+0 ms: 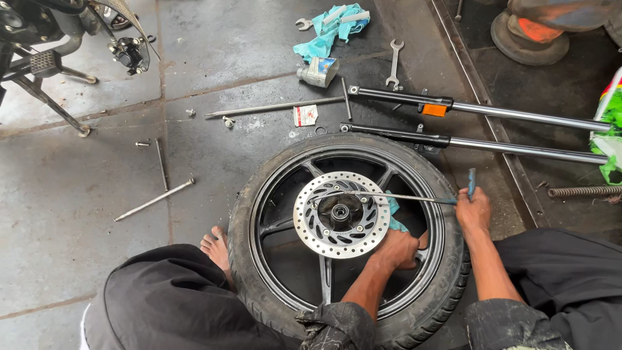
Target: The person inserts small components into the center of a motorcycle wheel hub, wipes the brake disc with a cloth, and uses a T-handle wrench to tighten several bolts on the brake disc.
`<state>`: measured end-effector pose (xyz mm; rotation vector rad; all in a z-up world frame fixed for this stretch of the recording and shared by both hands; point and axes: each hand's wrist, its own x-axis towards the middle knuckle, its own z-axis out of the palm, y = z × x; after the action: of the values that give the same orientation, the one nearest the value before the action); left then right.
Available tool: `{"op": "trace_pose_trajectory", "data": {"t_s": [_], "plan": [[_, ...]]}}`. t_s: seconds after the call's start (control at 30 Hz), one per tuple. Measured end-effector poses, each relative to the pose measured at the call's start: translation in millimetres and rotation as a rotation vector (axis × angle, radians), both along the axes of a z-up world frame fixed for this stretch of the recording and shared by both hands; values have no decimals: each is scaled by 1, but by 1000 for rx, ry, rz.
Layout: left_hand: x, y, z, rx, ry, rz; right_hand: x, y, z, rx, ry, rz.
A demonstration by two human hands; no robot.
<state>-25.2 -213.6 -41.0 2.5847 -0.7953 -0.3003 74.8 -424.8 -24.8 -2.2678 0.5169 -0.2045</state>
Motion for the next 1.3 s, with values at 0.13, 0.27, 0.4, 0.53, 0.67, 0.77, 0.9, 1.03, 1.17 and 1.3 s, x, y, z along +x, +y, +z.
{"op": "trace_pose_trajectory", "data": {"t_s": [0.13,0.27,0.4,0.53,0.67,0.77,0.9,1.03,1.17,1.3], "plan": [[3,0,-1,-13,2,-5,-19,7,11,4,-13,-47],[3,-3,-8,-20,-31,-1,-36,12,20,18,-20,-68],[3,-2,-8,-43,-11,-8,-43,15,26,66,-41,-91],[2,-2,-4,-36,-40,3,-48,16,30,49,-22,-100],[2,0,-3,-13,-30,-10,-52,19,33,4,-26,-124],[1,-1,0,-21,-37,-2,-62,23,39,8,-27,-136],[3,3,6,22,20,-64,-90,30,41,17,-62,-193],[2,1,5,-6,-15,-21,-82,28,42,54,-72,-213],[-1,-1,-15,-139,-31,22,-51,16,34,-79,-68,-111],[-9,3,-24,-336,-111,59,-28,10,24,-37,4,-83]]}}
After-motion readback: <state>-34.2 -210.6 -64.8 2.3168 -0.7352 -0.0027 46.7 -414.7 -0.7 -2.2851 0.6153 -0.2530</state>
